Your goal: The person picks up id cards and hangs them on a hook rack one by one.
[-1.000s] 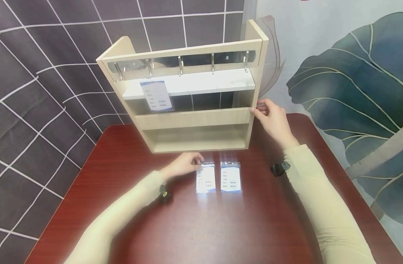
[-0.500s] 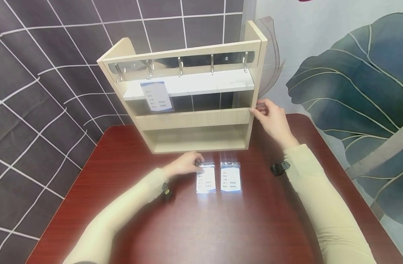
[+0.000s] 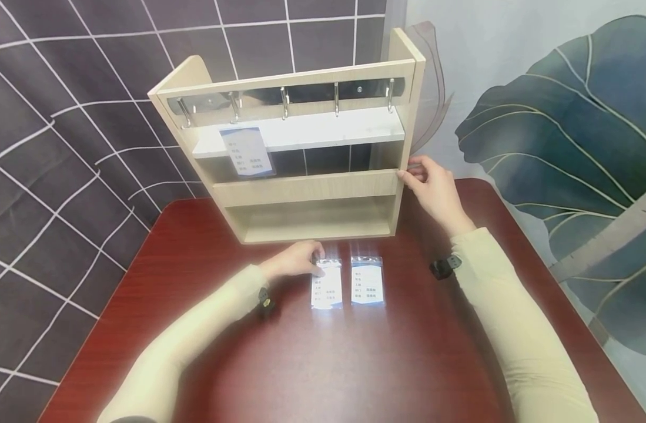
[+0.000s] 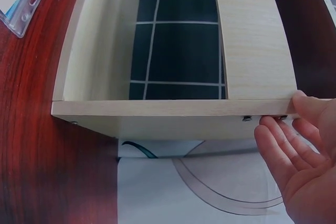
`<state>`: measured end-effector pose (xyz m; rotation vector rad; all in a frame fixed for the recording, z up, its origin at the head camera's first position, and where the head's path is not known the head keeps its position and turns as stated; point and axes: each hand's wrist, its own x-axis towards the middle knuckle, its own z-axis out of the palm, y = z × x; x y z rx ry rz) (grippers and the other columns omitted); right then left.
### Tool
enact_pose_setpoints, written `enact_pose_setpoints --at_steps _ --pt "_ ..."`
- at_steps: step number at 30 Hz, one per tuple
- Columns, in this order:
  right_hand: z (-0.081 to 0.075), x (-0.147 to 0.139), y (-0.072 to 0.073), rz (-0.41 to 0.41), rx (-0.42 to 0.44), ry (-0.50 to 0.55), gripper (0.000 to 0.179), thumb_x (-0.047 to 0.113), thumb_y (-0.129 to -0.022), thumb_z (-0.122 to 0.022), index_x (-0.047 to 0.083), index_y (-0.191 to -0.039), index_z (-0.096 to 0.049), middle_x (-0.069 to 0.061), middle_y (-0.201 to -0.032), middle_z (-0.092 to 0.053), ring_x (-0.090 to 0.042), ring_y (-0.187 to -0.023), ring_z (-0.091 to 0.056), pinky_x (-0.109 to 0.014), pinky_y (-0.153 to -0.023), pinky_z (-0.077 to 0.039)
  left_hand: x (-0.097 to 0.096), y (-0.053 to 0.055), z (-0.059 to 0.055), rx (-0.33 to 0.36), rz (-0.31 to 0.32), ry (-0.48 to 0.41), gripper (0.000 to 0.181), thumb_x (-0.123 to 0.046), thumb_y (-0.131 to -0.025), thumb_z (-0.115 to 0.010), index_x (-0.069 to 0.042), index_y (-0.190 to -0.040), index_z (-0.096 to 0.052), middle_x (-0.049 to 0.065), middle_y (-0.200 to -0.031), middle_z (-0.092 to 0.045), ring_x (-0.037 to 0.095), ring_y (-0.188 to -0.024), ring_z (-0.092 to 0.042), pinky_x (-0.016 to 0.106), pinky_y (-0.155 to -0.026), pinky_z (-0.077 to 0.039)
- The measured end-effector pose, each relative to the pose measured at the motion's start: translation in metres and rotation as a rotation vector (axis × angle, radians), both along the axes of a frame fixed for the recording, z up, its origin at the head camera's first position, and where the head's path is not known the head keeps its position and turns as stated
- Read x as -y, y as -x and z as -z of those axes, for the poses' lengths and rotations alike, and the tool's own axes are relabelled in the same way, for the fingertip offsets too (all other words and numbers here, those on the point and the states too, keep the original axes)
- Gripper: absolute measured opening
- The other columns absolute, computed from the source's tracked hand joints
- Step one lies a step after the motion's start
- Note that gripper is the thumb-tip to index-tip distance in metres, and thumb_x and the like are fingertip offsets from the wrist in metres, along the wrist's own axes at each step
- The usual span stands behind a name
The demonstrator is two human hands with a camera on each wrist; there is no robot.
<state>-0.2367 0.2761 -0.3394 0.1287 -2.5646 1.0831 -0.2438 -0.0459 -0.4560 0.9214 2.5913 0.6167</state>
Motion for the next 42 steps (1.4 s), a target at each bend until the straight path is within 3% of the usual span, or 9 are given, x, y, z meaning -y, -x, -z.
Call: enact_pose_setpoints --at_steps 6,9,19,24,31,36,42 --pt "-0.001 0.0 0.0 0.003 0.004 0.0 0.047 0.036 -0.098 -0.066 0.001 -0.128 -0.059 -0.022 -0.111 -0.07 -0.003 -0.078 -0.063 -0.01 -0.065 -0.043 0.001 0.0 -0.004 0.004 0.017 -0.036 0.031 -0.012 -0.081 -0.084 -0.005 -0.101 -0.062 0.003 -0.092 -0.063 0.015 -0.087 -0.058 0.028 -0.083 -0.047" --pt "-0.001 0.0 0.0 0.004 0.008 -0.002 0.046 0.035 -0.098 -0.066 0.001 -0.129 -0.059 -0.022 -0.112 -0.07 0.002 -0.076 -0.06 -0.011 -0.064 -0.043 0.001 0.001 -0.003 0.012 0.019 -0.055 0.028 -0.009 -0.082 -0.083 -0.004 -0.101 -0.063 0.003 -0.091 -0.063 0.015 -0.086 -0.059 0.027 -0.081 -0.048" --pt "-0.003 0.001 -0.001 -0.005 -0.006 0.014 0.045 0.034 -0.098 -0.067 0.0 -0.127 -0.06 -0.023 -0.11 -0.07 0.0 -0.075 -0.062 -0.009 -0.062 -0.043 0.005 0.004 -0.007 0.04 0.017 -0.114 0.024 -0.007 -0.084 -0.08 -0.003 -0.103 -0.066 0.002 -0.089 -0.063 0.012 -0.083 -0.058 0.023 -0.078 -0.048" --pt "-0.002 0.001 -0.001 -0.013 -0.013 0.022 0.045 0.034 -0.098 -0.067 0.0 -0.126 -0.06 -0.024 -0.108 -0.07 0.004 -0.072 -0.061 -0.008 -0.061 -0.043 0.008 0.008 -0.011 0.055 0.025 -0.195 0.024 -0.005 -0.084 -0.079 -0.002 -0.104 -0.067 0.002 -0.088 -0.062 0.011 -0.082 -0.057 0.021 -0.076 -0.048" --pt "0.0 0.001 0.001 -0.001 0.001 0.005 0.046 0.035 -0.098 -0.066 0.001 -0.128 -0.059 -0.022 -0.109 -0.07 -0.022 -0.083 -0.068 -0.009 -0.062 -0.044 0.012 0.011 -0.02 0.067 0.048 -0.279 0.023 -0.003 -0.086 -0.077 -0.002 -0.105 -0.065 0.003 -0.091 -0.062 0.012 -0.084 -0.058 0.022 -0.077 -0.048" --pt "-0.001 0.0 0.001 -0.001 0.003 0.006 0.046 0.035 -0.098 -0.066 0.0 -0.128 -0.059 -0.022 -0.11 -0.07 -0.007 -0.078 -0.065 -0.008 -0.062 -0.044 0.012 0.009 -0.028 0.047 0.042 -0.274 0.023 -0.003 -0.087 -0.077 -0.003 -0.106 -0.065 0.004 -0.095 -0.066 0.014 -0.087 -0.061 0.022 -0.081 -0.05" --pt "-0.002 0.0 0.0 -0.001 0.0 0.007 0.047 0.037 -0.098 -0.066 0.001 -0.127 -0.06 -0.023 -0.11 -0.071 -0.009 -0.078 -0.067 -0.009 -0.063 -0.043 0.014 0.006 -0.035 0.034 0.042 -0.264 0.02 -0.005 -0.09 -0.074 -0.005 -0.108 -0.066 0.004 -0.096 -0.07 0.012 -0.088 -0.064 0.023 -0.083 -0.051"
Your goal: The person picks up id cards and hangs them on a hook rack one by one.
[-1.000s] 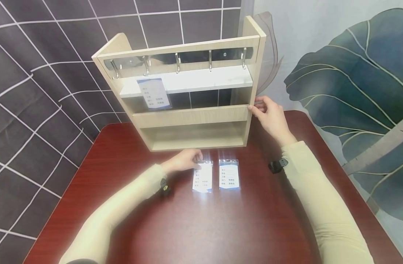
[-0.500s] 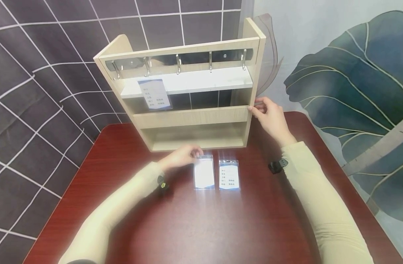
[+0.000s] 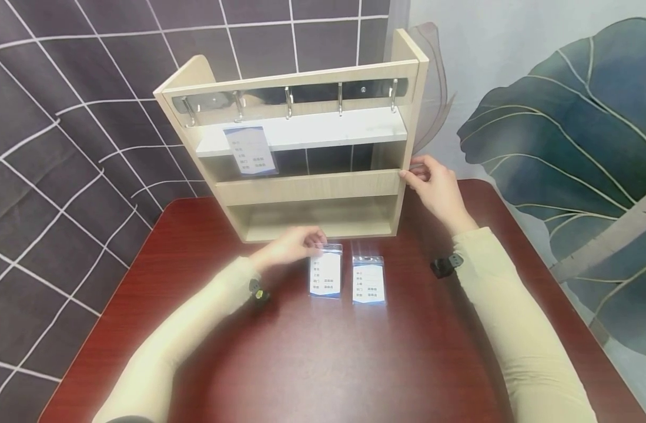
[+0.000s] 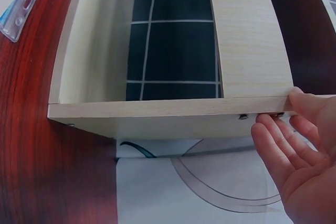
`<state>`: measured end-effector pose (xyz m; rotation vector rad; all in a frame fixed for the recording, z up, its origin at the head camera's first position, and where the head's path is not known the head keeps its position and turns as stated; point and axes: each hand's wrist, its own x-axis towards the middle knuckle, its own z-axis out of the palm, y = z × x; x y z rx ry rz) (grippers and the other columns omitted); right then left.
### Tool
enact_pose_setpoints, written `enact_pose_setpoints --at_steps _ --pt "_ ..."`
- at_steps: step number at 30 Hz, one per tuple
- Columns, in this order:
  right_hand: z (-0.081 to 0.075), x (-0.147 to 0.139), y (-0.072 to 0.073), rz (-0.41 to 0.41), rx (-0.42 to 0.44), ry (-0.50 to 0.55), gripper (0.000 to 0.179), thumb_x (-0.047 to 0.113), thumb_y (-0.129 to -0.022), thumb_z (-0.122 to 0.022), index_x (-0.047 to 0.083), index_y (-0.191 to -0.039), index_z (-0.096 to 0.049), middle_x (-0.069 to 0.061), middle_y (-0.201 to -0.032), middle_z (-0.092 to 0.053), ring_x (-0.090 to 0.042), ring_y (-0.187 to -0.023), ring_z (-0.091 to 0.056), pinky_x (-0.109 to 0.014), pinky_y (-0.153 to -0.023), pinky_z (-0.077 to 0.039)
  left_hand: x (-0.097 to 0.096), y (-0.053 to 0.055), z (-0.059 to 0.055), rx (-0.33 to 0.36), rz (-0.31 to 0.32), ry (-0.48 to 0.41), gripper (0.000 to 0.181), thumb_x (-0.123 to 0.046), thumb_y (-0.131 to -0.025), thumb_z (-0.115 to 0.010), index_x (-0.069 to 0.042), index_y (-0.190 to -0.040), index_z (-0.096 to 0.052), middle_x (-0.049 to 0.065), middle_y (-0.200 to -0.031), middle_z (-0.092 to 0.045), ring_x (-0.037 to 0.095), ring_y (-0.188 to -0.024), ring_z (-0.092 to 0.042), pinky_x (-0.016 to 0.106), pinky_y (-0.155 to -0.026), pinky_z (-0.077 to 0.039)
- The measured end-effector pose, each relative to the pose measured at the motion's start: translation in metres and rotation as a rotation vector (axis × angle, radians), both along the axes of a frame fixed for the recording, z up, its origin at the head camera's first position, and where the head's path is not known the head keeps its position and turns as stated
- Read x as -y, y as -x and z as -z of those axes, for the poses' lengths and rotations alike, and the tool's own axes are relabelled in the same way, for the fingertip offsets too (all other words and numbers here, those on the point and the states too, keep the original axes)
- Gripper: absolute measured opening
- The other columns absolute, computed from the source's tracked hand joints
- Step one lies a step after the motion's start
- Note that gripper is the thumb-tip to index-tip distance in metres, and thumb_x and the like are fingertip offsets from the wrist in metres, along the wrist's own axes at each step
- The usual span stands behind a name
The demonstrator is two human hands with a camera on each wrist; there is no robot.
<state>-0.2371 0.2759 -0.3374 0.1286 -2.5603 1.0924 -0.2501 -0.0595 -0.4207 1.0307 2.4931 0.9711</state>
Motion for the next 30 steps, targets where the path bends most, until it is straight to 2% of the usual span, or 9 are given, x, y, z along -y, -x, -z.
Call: enact_pose_setpoints --at_steps 5,10,12,17,18,20,22,26,30 --pt "0.0 -0.001 0.0 0.005 0.011 -0.012 0.048 0.037 -0.098 -0.065 0.001 -0.129 -0.059 -0.023 -0.111 -0.07 -0.018 -0.082 -0.07 -0.01 -0.064 -0.043 0.001 -0.002 -0.007 -0.006 0.009 -0.022 0.016 -0.005 -0.092 -0.072 -0.006 -0.107 -0.067 0.002 -0.095 -0.071 0.011 -0.086 -0.066 0.024 -0.083 -0.051" --pt "0.0 -0.001 0.0 0.004 0.011 -0.01 0.048 0.038 -0.099 -0.065 0.001 -0.129 -0.059 -0.023 -0.111 -0.07 0.002 -0.074 -0.063 -0.01 -0.064 -0.043 0.002 -0.004 -0.016 -0.01 0.027 -0.038 0.013 -0.007 -0.093 -0.07 -0.008 -0.105 -0.067 0.001 -0.095 -0.071 0.011 -0.087 -0.065 0.024 -0.083 -0.05" --pt "0.0 -0.001 -0.001 0.005 0.01 -0.008 0.048 0.038 -0.099 -0.065 0.001 -0.129 -0.059 -0.023 -0.111 -0.07 0.005 -0.073 -0.061 -0.01 -0.064 -0.042 0.002 -0.005 -0.018 -0.017 0.037 -0.042 0.012 -0.007 -0.093 -0.07 -0.009 -0.105 -0.067 0.001 -0.094 -0.07 0.01 -0.087 -0.065 0.024 -0.083 -0.051" --pt "0.002 -0.001 0.0 0.006 0.01 -0.008 0.048 0.037 -0.098 -0.065 0.001 -0.128 -0.059 -0.022 -0.112 -0.07 -0.026 -0.086 -0.07 -0.01 -0.064 -0.043 0.002 -0.007 -0.023 -0.019 0.05 -0.05 0.012 -0.007 -0.094 -0.07 -0.008 -0.106 -0.067 0.0 -0.095 -0.07 0.01 -0.09 -0.065 0.023 -0.085 -0.051" --pt "0.002 -0.001 0.0 0.005 0.012 -0.007 0.048 0.037 -0.098 -0.065 0.001 -0.128 -0.059 -0.022 -0.112 -0.07 -0.028 -0.087 -0.07 -0.01 -0.065 -0.043 0.002 -0.007 -0.024 -0.016 0.05 -0.053 0.012 -0.008 -0.094 -0.07 -0.008 -0.106 -0.067 0.0 -0.096 -0.07 0.01 -0.09 -0.065 0.023 -0.085 -0.051" --pt "0.002 -0.001 0.0 0.005 0.011 -0.005 0.048 0.037 -0.098 -0.065 0.001 -0.128 -0.059 -0.023 -0.112 -0.07 -0.022 -0.084 -0.071 -0.009 -0.065 -0.043 0.002 -0.008 -0.027 -0.017 0.052 -0.061 0.013 -0.009 -0.095 -0.07 -0.007 -0.107 -0.067 0.0 -0.097 -0.07 0.01 -0.091 -0.064 0.022 -0.086 -0.051" --pt "0.001 -0.001 -0.001 0.005 0.011 -0.001 0.048 0.038 -0.098 -0.066 0.0 -0.128 -0.059 -0.023 -0.111 -0.07 -0.009 -0.078 -0.069 -0.009 -0.065 -0.043 0.002 -0.009 -0.032 -0.022 0.052 -0.074 0.014 -0.01 -0.095 -0.07 -0.007 -0.107 -0.067 0.0 -0.098 -0.07 0.01 -0.092 -0.064 0.023 -0.086 -0.051" --pt "0.0 -0.001 -0.001 -0.002 0.011 0.011 0.049 0.038 -0.098 -0.066 0.0 -0.128 -0.059 -0.025 -0.112 -0.07 0.014 -0.069 -0.056 -0.008 -0.064 -0.042 0.003 -0.011 -0.046 -0.04 0.045 -0.105 0.015 -0.011 -0.094 -0.071 -0.006 -0.108 -0.068 0.0 -0.098 -0.07 0.011 -0.092 -0.064 0.024 -0.084 -0.052" --pt "-0.001 0.0 -0.001 -0.015 0.011 0.019 0.05 0.038 -0.097 -0.066 -0.001 -0.128 -0.059 -0.027 -0.113 -0.069 0.018 -0.067 -0.053 -0.007 -0.063 -0.042 0.005 -0.012 -0.063 -0.057 0.027 -0.127 0.011 -0.011 -0.095 -0.071 -0.009 -0.105 -0.069 -0.001 -0.096 -0.07 0.011 -0.09 -0.064 0.025 -0.083 -0.052"
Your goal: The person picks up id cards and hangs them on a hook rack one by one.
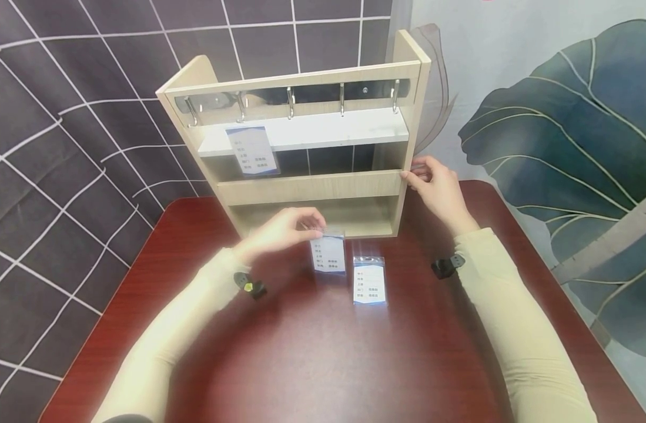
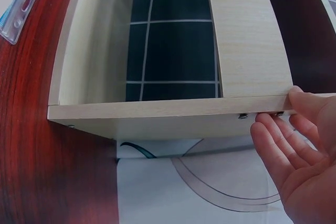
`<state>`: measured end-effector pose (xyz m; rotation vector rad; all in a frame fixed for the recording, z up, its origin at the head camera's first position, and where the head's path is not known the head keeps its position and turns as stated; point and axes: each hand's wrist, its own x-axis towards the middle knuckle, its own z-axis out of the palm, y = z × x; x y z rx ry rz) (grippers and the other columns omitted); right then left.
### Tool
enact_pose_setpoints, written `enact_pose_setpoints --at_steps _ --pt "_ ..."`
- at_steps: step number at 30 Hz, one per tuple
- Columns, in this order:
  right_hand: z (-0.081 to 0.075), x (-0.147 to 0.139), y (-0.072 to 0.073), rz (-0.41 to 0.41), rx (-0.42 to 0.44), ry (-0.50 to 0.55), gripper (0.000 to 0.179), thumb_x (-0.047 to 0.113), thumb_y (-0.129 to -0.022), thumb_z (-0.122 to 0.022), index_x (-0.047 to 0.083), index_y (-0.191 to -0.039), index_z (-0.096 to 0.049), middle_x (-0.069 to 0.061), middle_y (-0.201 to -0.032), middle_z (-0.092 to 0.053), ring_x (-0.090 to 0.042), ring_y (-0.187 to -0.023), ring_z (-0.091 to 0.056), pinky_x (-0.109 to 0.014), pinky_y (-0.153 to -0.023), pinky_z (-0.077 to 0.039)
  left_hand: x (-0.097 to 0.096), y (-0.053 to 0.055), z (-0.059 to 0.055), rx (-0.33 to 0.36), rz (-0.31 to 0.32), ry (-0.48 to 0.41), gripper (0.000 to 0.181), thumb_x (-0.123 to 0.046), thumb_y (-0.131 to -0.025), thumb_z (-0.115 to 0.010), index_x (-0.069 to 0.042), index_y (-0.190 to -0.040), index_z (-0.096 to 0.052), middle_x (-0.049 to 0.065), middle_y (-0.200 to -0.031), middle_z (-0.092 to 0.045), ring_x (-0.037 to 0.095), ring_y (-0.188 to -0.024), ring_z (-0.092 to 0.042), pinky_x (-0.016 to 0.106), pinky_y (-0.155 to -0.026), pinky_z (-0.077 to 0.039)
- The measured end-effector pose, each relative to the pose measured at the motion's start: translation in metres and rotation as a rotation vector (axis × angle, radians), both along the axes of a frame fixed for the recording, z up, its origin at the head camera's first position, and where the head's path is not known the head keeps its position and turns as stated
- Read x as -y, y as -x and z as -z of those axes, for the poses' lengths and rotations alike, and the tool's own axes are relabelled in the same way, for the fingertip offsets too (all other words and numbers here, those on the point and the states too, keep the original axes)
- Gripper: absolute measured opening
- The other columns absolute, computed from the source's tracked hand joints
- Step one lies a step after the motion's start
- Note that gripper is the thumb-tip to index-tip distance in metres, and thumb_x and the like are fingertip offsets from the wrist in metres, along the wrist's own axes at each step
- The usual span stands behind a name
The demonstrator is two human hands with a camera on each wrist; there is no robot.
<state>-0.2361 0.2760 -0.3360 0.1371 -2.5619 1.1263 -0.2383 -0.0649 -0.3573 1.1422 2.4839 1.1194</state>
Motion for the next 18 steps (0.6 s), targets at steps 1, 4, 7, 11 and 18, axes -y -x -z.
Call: enact_pose_setpoints --at_steps 1,4,7,11,18 --pt "0.0 0.0 0.0 -0.001 -0.001 -0.001 0.05 0.038 -0.097 -0.066 -0.001 -0.128 -0.059 -0.027 -0.113 -0.069 0.018 -0.067 -0.053 -0.007 -0.063 -0.042 0.001 0.0 -0.005 -0.008 -0.005 -0.003 0.01 -0.011 -0.095 -0.071 -0.009 -0.105 -0.069 -0.001 -0.095 -0.07 0.011 -0.09 -0.064 0.025 -0.083 -0.052" --pt "0.0 0.0 0.0 0.003 -0.004 -0.007 0.049 0.038 -0.097 -0.067 0.0 -0.128 -0.059 -0.026 -0.112 -0.069 0.017 -0.067 -0.054 -0.008 -0.063 -0.042 0.003 0.0 -0.018 -0.038 -0.015 -0.015 0.009 -0.012 -0.095 -0.071 -0.011 -0.104 -0.069 -0.002 -0.095 -0.069 0.011 -0.09 -0.063 0.026 -0.084 -0.051" --pt "0.0 -0.001 0.0 0.007 -0.005 -0.019 0.049 0.037 -0.098 -0.066 0.0 -0.128 -0.059 -0.025 -0.112 -0.07 0.014 -0.068 -0.055 -0.009 -0.063 -0.042 0.005 -0.001 -0.031 -0.071 -0.021 -0.034 0.009 -0.012 -0.095 -0.07 -0.011 -0.104 -0.069 -0.002 -0.095 -0.069 0.012 -0.091 -0.063 0.028 -0.084 -0.051" --pt "0.001 -0.001 0.001 0.002 0.0 -0.019 0.05 0.038 -0.098 -0.066 -0.001 -0.128 -0.059 -0.026 -0.112 -0.069 0.01 -0.07 -0.058 -0.009 -0.064 -0.042 0.008 -0.001 -0.05 -0.105 -0.018 -0.074 0.009 -0.011 -0.095 -0.07 -0.009 -0.104 -0.069 0.0 -0.095 -0.069 0.013 -0.09 -0.063 0.029 -0.082 -0.052" --pt "0.002 -0.002 0.001 0.005 0.0 -0.013 0.049 0.038 -0.097 -0.067 0.0 -0.127 -0.059 -0.025 -0.111 -0.069 0.0 -0.074 -0.064 -0.009 -0.064 -0.043 0.013 -0.004 -0.087 -0.145 -0.051 -0.134 0.01 -0.012 -0.095 -0.069 -0.008 -0.105 -0.07 0.001 -0.096 -0.07 0.012 -0.091 -0.063 0.031 -0.081 -0.052"
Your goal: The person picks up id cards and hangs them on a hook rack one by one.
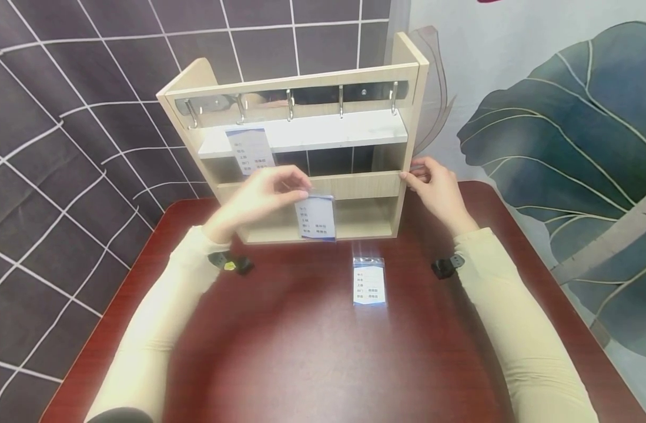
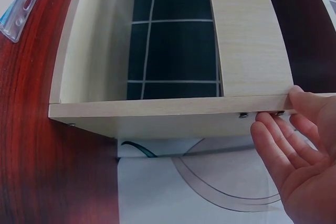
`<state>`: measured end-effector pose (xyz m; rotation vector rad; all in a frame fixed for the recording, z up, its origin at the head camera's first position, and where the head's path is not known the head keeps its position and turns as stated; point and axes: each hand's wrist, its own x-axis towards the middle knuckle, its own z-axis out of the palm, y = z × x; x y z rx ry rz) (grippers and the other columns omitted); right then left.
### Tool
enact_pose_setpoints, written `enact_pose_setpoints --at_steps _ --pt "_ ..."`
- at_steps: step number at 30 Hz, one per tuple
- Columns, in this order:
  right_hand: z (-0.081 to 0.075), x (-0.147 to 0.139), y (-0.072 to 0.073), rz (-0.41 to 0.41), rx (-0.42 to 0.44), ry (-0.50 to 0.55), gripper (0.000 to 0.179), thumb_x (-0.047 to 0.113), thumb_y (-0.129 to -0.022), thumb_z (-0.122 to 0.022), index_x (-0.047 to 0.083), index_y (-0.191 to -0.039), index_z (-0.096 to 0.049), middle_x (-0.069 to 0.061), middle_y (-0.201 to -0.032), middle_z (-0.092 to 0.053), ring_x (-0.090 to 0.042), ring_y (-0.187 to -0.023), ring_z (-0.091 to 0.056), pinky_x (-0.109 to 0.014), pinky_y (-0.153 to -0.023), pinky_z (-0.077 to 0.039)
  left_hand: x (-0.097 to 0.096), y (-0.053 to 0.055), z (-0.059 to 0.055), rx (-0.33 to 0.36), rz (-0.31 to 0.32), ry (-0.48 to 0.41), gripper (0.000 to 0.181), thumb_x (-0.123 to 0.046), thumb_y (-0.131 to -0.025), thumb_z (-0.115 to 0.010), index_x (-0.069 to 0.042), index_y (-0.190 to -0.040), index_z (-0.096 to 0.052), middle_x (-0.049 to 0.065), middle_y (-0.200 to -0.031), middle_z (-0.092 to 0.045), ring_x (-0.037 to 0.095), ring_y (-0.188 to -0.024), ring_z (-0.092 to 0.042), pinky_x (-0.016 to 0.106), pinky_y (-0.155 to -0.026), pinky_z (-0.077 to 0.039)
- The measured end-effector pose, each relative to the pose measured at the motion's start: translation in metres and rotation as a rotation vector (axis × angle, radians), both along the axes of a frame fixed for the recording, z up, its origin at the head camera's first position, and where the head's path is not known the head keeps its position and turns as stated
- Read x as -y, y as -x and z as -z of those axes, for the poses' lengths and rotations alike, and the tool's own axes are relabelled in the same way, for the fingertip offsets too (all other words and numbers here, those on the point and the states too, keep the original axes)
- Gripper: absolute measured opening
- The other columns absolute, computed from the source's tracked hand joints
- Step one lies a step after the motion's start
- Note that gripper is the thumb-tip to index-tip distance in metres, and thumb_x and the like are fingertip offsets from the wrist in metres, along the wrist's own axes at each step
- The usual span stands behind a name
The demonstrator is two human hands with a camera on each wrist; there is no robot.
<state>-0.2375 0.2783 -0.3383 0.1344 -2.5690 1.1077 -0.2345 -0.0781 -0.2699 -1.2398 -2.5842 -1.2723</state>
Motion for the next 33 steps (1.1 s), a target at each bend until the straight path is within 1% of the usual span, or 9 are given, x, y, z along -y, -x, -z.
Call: enact_pose_setpoints --at_steps 6,10,14,18,21,23,28,29,33 --pt "0.0 0.001 0.001 -0.012 -0.012 -0.001 0.048 0.037 -0.098 -0.066 -0.001 -0.126 -0.059 -0.026 -0.11 -0.07 0.012 -0.068 -0.056 -0.009 -0.063 -0.042 0.011 -0.003 -0.033 -0.048 -0.063 -0.025 0.013 -0.012 -0.096 -0.069 -0.007 -0.108 -0.071 0.002 -0.1 -0.071 0.011 -0.093 -0.064 0.029 -0.084 -0.051" --pt "0.0 0.001 -0.001 -0.017 -0.015 -0.003 0.047 0.036 -0.098 -0.066 -0.001 -0.126 -0.059 -0.026 -0.11 -0.07 0.015 -0.067 -0.055 -0.008 -0.063 -0.042 0.019 -0.007 -0.053 -0.087 -0.089 -0.069 0.015 -0.011 -0.095 -0.07 -0.006 -0.109 -0.071 0.004 -0.101 -0.072 0.011 -0.093 -0.065 0.03 -0.083 -0.05" --pt "-0.001 0.002 -0.002 -0.019 -0.016 0.007 0.044 0.034 -0.099 -0.065 -0.002 -0.125 -0.059 -0.026 -0.11 -0.07 0.014 -0.068 -0.055 -0.008 -0.063 -0.043 0.025 -0.013 -0.069 -0.141 -0.1 -0.109 0.016 -0.009 -0.094 -0.07 -0.003 -0.109 -0.071 0.004 -0.101 -0.071 0.011 -0.091 -0.065 0.029 -0.082 -0.051" --pt "-0.001 0.002 -0.002 -0.018 -0.018 0.008 0.044 0.034 -0.099 -0.065 -0.001 -0.125 -0.06 -0.026 -0.11 -0.07 0.016 -0.067 -0.054 -0.008 -0.063 -0.043 0.029 -0.019 -0.081 -0.181 -0.122 -0.143 0.016 -0.008 -0.094 -0.071 -0.002 -0.109 -0.071 0.004 -0.101 -0.072 0.011 -0.091 -0.065 0.027 -0.082 -0.052" --pt "-0.001 0.001 -0.003 -0.018 -0.018 0.014 0.044 0.033 -0.099 -0.065 -0.002 -0.125 -0.059 -0.026 -0.111 -0.069 0.017 -0.067 -0.054 -0.008 -0.063 -0.043 0.029 -0.019 -0.085 -0.183 -0.13 -0.159 0.017 -0.008 -0.094 -0.07 -0.001 -0.109 -0.071 0.005 -0.102 -0.072 0.011 -0.091 -0.066 0.028 -0.083 -0.052" --pt "-0.001 0.001 -0.002 -0.022 -0.02 0.021 0.044 0.032 -0.099 -0.065 -0.002 -0.125 -0.059 -0.027 -0.111 -0.069 0.015 -0.067 -0.056 -0.008 -0.063 -0.044 0.027 -0.017 -0.084 -0.174 -0.139 -0.156 0.017 -0.008 -0.094 -0.07 -0.002 -0.109 -0.072 0.005 -0.102 -0.072 0.011 -0.091 -0.065 0.027 -0.083 -0.052" --pt "-0.001 0.002 -0.001 -0.031 -0.018 0.019 0.044 0.032 -0.1 -0.065 -0.003 -0.126 -0.058 -0.027 -0.111 -0.069 0.014 -0.067 -0.056 -0.008 -0.062 -0.044 0.024 -0.007 -0.076 -0.155 -0.18 -0.147 0.015 -0.009 -0.095 -0.068 -0.003 -0.109 -0.072 0.006 -0.101 -0.072 0.011 -0.09 -0.064 0.026 -0.083 -0.052" --pt "-0.001 0.002 -0.001 -0.032 -0.017 0.017 0.044 0.032 -0.1 -0.064 -0.003 -0.126 -0.058 -0.027 -0.111 -0.069 0.015 -0.067 -0.055 -0.008 -0.062 -0.044 0.023 -0.004 -0.075 -0.154 -0.19 -0.147 0.015 -0.009 -0.096 -0.067 -0.003 -0.109 -0.072 0.007 -0.102 -0.072 0.012 -0.091 -0.064 0.026 -0.084 -0.052" --pt "0.0 0.003 -0.002 -0.029 -0.017 0.01 0.044 0.032 -0.1 -0.064 -0.002 -0.126 -0.058 -0.026 -0.11 -0.069 0.013 -0.068 -0.056 -0.008 -0.063 -0.044 0.018 0.005 -0.074 -0.162 -0.218 -0.124 0.016 -0.009 -0.096 -0.066 -0.003 -0.11 -0.072 0.006 -0.104 -0.072 0.011 -0.093 -0.064 0.026 -0.086 -0.052"
